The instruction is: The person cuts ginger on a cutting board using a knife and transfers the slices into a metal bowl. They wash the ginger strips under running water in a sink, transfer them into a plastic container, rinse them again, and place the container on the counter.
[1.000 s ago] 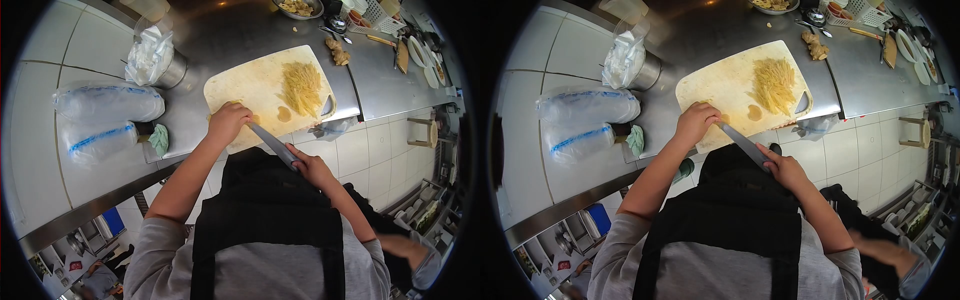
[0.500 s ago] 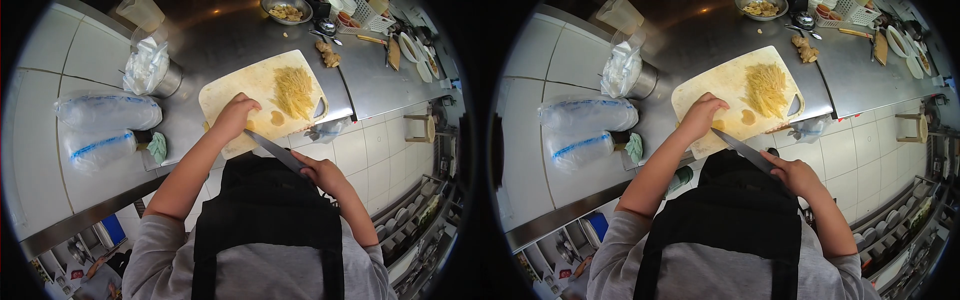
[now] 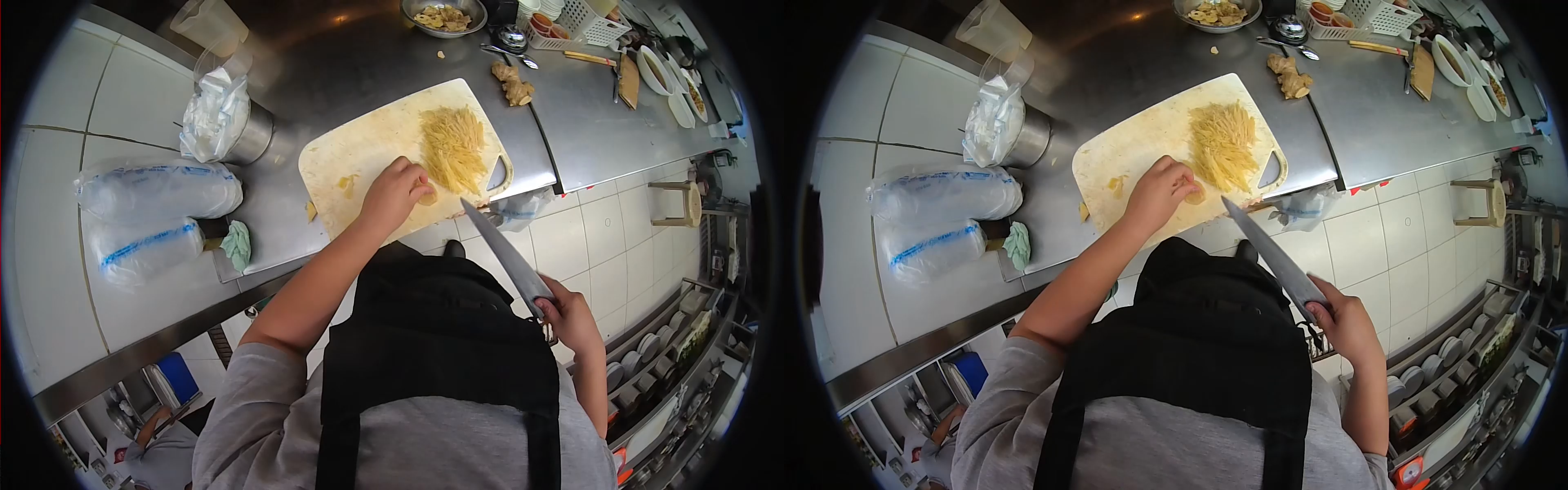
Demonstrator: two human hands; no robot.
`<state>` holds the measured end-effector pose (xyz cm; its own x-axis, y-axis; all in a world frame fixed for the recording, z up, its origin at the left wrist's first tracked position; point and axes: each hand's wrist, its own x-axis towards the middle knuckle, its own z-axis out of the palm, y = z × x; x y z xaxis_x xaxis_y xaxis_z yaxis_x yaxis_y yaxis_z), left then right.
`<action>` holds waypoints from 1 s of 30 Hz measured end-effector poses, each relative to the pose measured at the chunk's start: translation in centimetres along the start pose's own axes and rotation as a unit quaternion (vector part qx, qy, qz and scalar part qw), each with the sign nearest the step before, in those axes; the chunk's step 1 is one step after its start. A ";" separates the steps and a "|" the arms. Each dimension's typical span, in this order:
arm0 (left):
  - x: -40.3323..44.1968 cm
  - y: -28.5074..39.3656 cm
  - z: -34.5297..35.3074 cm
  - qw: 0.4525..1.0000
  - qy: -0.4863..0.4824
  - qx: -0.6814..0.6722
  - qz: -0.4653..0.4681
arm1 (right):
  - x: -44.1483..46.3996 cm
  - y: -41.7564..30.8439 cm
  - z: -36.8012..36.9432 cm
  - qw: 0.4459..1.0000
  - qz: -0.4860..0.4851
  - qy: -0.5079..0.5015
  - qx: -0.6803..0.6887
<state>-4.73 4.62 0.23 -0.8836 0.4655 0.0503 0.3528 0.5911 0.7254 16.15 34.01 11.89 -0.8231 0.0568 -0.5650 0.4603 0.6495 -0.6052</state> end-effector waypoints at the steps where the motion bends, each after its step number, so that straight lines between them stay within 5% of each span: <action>1: -0.4 0.1 0.3 0.999 0.022 -0.014 0.032 | 0.1 0.4 0.0 1.000 0.000 0.000 0.000; 11: -2.9 1.0 1.9 0.995 0.017 0.093 0.031 | 2.9 -1.2 -0.1 0.995 -0.040 -0.034 0.081; 16: -5.2 2.3 0.9 0.994 0.110 -0.017 -0.003 | 6.8 -4.0 2.6 0.990 -0.104 -0.027 -0.093; 20: -6.5 0.4 1.4 0.998 0.065 0.021 -0.002 | 9.0 -5.8 4.9 0.967 -0.132 -0.051 -0.214; 30: -8.2 0.5 1.9 0.988 0.109 0.051 0.094 | 10.7 -5.6 8.3 0.943 -0.121 -0.040 -0.308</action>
<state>3.33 2.36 -1.11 -0.8413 0.4271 0.3315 0.5357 0.5760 0.6174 7.55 24.64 4.59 -0.8395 -0.1909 -0.5087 -0.0386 0.9548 -0.2946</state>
